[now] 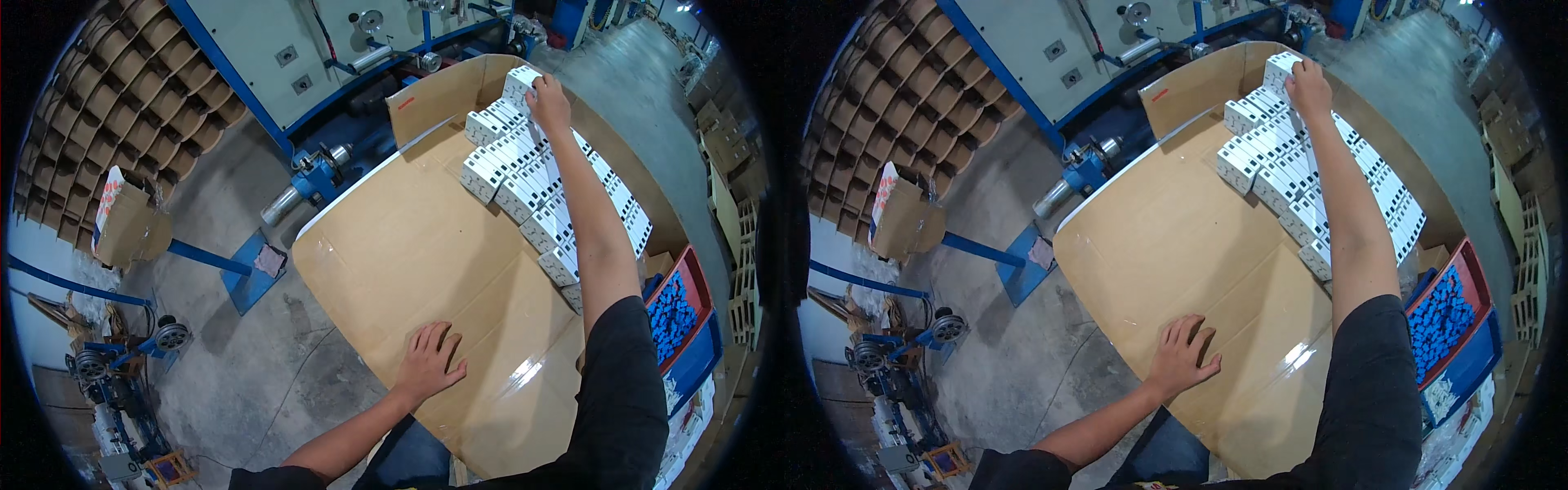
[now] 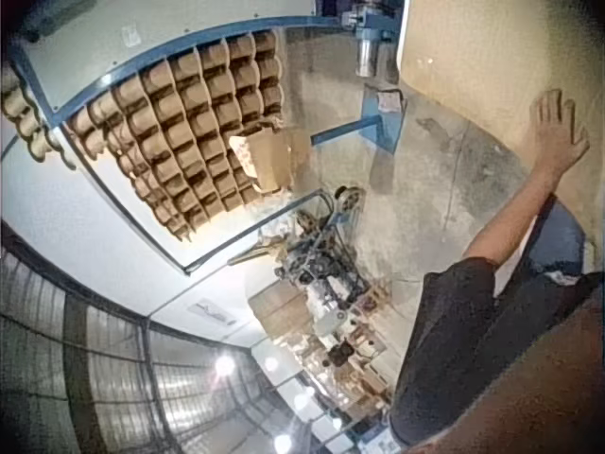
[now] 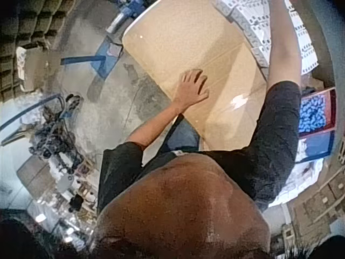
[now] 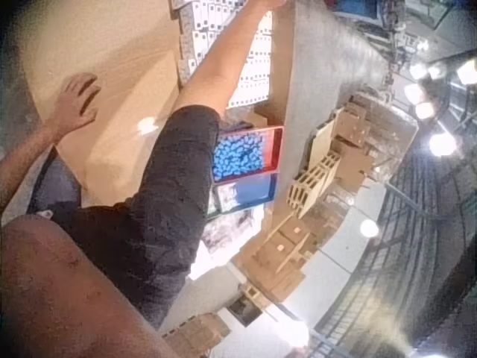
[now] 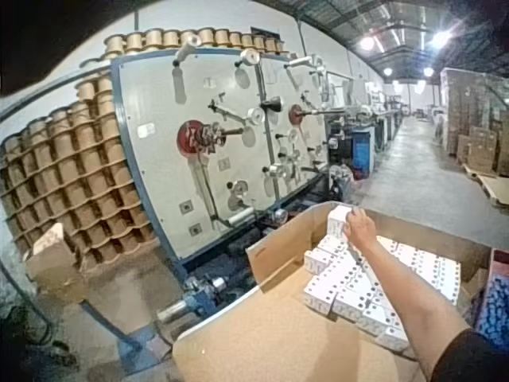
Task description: The person sits at a workbench and assembles small electrical components. They pick up white plastic pieces from trays, insert them into a clear plastic bag, and seal the bag. The person then places the bagged components into a white cardboard box, closes the box, and stacks it with other finished boxes.
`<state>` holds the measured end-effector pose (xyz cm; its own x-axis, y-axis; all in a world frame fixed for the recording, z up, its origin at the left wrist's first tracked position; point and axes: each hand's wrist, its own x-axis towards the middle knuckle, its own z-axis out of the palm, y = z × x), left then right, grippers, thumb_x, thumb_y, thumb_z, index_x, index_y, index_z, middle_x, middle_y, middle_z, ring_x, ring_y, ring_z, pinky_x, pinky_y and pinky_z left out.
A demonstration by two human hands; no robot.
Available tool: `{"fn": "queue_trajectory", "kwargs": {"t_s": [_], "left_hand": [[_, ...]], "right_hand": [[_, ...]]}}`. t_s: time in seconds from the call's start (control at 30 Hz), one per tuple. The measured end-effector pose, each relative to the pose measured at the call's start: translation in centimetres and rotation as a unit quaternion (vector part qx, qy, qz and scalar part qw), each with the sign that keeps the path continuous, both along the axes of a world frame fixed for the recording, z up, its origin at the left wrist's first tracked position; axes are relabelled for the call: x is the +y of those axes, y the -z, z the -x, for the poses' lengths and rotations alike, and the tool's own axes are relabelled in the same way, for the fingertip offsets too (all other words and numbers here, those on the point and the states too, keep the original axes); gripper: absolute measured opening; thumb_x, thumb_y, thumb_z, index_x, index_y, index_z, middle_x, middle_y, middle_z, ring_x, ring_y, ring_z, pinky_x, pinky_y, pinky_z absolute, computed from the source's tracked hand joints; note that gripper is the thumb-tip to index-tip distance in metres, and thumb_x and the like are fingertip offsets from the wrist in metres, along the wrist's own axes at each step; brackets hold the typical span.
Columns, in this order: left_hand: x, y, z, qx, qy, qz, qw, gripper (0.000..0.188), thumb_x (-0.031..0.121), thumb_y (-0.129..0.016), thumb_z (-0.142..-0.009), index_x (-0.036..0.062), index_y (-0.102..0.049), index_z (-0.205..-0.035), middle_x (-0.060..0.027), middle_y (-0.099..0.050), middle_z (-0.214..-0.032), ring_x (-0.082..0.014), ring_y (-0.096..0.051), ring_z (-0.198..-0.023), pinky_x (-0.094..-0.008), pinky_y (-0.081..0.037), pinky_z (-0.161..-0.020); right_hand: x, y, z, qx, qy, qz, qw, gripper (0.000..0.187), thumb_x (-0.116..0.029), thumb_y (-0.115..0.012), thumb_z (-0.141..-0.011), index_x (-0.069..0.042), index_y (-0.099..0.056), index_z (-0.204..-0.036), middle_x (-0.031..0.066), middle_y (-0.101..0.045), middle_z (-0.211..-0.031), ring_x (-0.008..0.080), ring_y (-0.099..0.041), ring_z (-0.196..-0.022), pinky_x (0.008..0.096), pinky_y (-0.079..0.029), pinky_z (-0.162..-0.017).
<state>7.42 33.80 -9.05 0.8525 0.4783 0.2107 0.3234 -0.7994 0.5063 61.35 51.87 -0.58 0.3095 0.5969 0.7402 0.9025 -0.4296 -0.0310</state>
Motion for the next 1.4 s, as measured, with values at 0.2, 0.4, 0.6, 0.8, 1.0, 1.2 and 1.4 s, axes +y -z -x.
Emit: {"fn": "queue_trajectory", "kwargs": {"t_s": [0.2, 0.4, 0.6, 0.8, 1.0, 1.2, 1.4], "left_hand": [[-0.1, -0.5, -0.3, -0.005, 0.002, -0.002, 1.000, 0.050, 0.039, -0.073, -0.081, 0.0100, -0.060, -0.119, -0.0150, -0.050, -0.131, -0.0322, -0.048, -0.128, -0.0495, -0.036, -0.110], [0.0, -0.4, -0.1, 0.002, -0.003, -0.002, 1.000, 0.048, 0.039, -0.074, -0.082, 0.0103, -0.061, -0.119, -0.0150, -0.051, -0.131, -0.0317, -0.048, -0.129, -0.0491, -0.037, -0.109], [-0.1, -0.3, -0.1, 0.000, -0.004, -0.005, 1.000, 0.049, 0.040, -0.073, -0.082, 0.0104, -0.061, -0.119, -0.0149, -0.052, -0.131, -0.0316, -0.048, -0.129, -0.0488, -0.037, -0.109], [-0.1, -0.3, -0.2, 0.002, -0.004, -0.004, 1.000, 0.048, 0.039, -0.072, -0.083, 0.0096, -0.061, -0.119, -0.0148, -0.052, -0.130, -0.0313, -0.048, -0.129, -0.0483, -0.037, -0.109], [-0.1, -0.3, -0.2, 0.002, -0.003, -0.005, 1.000, 0.048, 0.038, -0.073, -0.082, 0.0093, -0.061, -0.118, -0.0153, -0.052, -0.130, -0.0314, -0.049, -0.127, -0.0482, -0.038, -0.108], [0.0, -0.4, -0.1, 0.004, -0.001, -0.001, 1.000, 0.048, 0.038, -0.073, -0.082, 0.0086, -0.062, -0.119, -0.0158, -0.052, -0.130, -0.0316, -0.049, -0.127, -0.0480, -0.038, -0.108], [-0.1, -0.2, -0.1, 0.005, -0.001, -0.006, 1.000, 0.049, 0.039, -0.073, -0.082, 0.0090, -0.062, -0.119, -0.0159, -0.052, -0.131, -0.0314, -0.049, -0.128, -0.0477, -0.038, -0.109]], "right_hand": [[0.5, 0.0, -0.8, -0.025, 0.020, 0.019, 0.999, 0.031, -0.021, -0.072, -0.083, -0.010, -0.063, -0.111, 0.0096, -0.059, -0.112, 0.0291, -0.060, -0.108, 0.0458, -0.055, -0.083], [1.0, -0.8, 0.1, -0.064, 0.032, 0.081, 0.994, 0.037, -0.020, -0.071, -0.082, -0.012, -0.068, -0.118, 0.0113, -0.059, -0.112, 0.0292, -0.058, -0.112, 0.0448, -0.056, -0.085], [1.2, -0.7, -0.3, -0.031, 0.048, 0.096, 0.994, 0.028, -0.017, -0.069, -0.081, -0.008, -0.068, -0.108, 0.0139, -0.057, -0.111, 0.0315, -0.058, -0.110, 0.0441, -0.056, -0.086], [1.6, 0.2, -0.6, -0.009, 0.005, 0.031, 0.999, 0.027, -0.012, -0.068, -0.082, -0.005, -0.068, -0.107, 0.0154, -0.056, -0.112, 0.0333, -0.056, -0.112, 0.0446, -0.055, -0.089], [1.8, 0.7, -0.6, 0.002, 0.006, 0.027, 1.000, 0.029, -0.010, -0.067, -0.082, -0.004, -0.068, -0.109, 0.0158, -0.056, -0.112, 0.0336, -0.055, -0.113, 0.0446, -0.055, -0.090], [1.7, 0.1, 0.0, -0.006, 0.007, 0.026, 1.000, 0.027, -0.011, -0.067, -0.081, -0.004, -0.067, -0.107, 0.0157, -0.055, -0.110, 0.0337, -0.056, -0.112, 0.0449, -0.056, -0.087], [1.6, 0.2, -0.6, -0.019, 0.011, 0.026, 0.999, 0.025, -0.012, -0.068, -0.081, -0.004, -0.066, -0.105, 0.0153, -0.055, -0.110, 0.0332, -0.056, -0.110, 0.0450, -0.057, -0.084]]}}
